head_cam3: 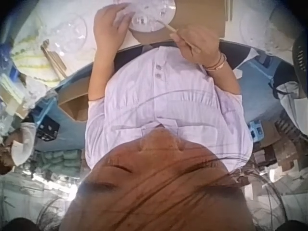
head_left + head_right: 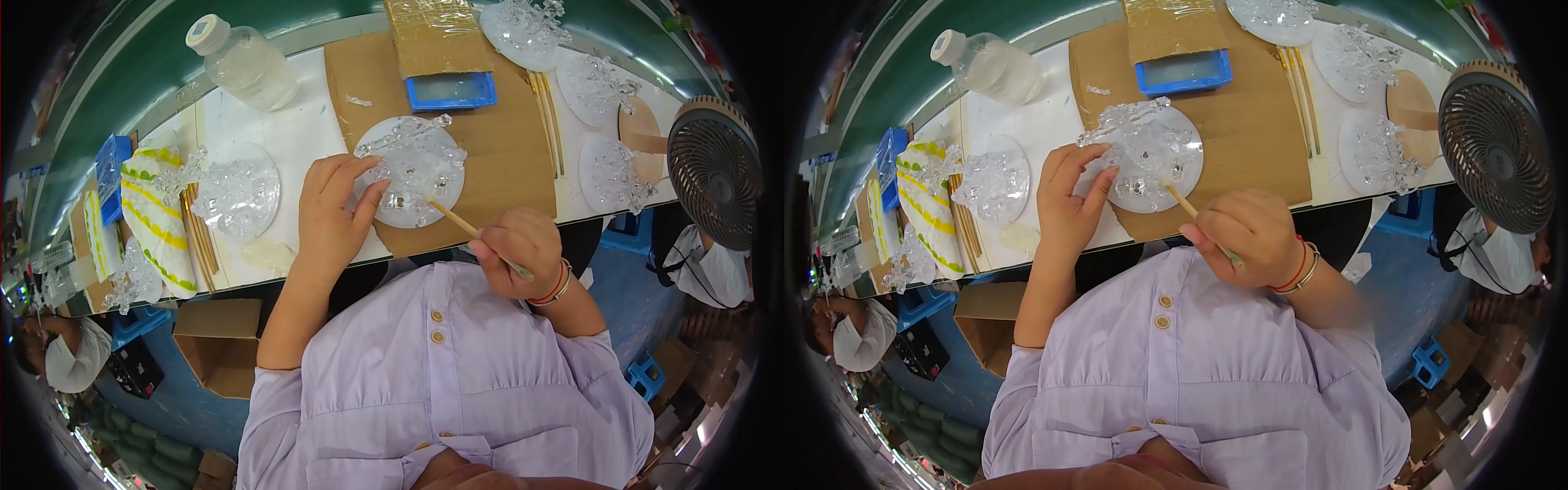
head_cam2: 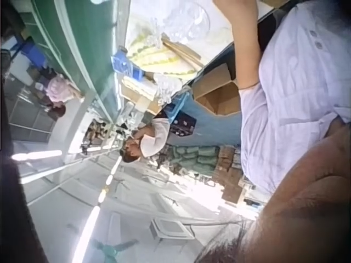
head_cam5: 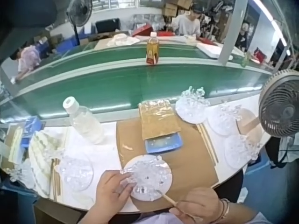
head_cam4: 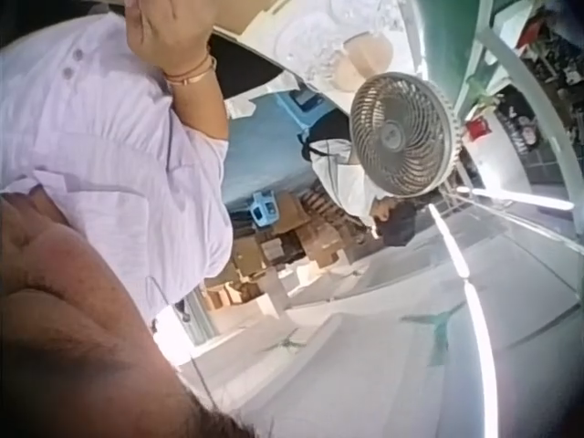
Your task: Applying adhesive to small plastic decorative components and assembling them onto a light fixture base on a factory production line.
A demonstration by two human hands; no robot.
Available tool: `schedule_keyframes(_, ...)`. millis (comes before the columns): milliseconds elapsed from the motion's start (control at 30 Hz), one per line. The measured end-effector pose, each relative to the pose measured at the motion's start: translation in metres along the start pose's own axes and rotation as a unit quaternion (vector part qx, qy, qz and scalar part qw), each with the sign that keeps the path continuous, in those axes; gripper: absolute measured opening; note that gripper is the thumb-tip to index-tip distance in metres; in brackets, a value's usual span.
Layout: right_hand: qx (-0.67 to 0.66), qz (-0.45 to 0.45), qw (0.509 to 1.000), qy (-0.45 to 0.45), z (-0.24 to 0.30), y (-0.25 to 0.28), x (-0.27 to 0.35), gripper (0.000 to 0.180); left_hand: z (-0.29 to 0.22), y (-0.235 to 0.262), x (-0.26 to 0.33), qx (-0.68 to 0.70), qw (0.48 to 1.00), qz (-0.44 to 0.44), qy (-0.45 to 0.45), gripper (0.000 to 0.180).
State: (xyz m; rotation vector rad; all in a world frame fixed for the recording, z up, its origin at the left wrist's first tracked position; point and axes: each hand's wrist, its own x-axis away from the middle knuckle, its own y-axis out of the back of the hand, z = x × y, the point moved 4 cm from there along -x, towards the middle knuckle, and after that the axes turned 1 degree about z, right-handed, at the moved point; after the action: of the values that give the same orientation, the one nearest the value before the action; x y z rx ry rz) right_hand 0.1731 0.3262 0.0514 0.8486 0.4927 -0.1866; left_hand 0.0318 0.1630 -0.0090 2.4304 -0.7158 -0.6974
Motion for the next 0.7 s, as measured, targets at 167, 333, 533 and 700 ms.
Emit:
schedule_keyframes(167, -0.011, -0.010, 1.000, -0.005, 0.000, 0.002, 0.006, 0.011, 0.001, 0.000, 0.002, -0.005, 1.000, 0.000, 0.003, 0.028)
schedule_keyframes(333, -0.035, -0.038, 0.998, -0.021, -0.003, 0.014, 0.012, 0.008, -0.001, 0.001, 0.004, -0.020, 1.000, -0.003, 0.001, 0.027)
schedule_keyframes(533, -0.100, -0.113, 0.985, -0.089, -0.015, 0.027, 0.040, 0.009, 0.004, 0.003, 0.018, -0.026, 0.999, -0.006, 0.033, 0.029)
schedule_keyframes(700, -0.108, -0.179, 0.965, -0.158, -0.038, 0.032, 0.046, 0.008, 0.006, -0.003, 0.030, -0.011, 0.998, -0.039, 0.045, 0.028)
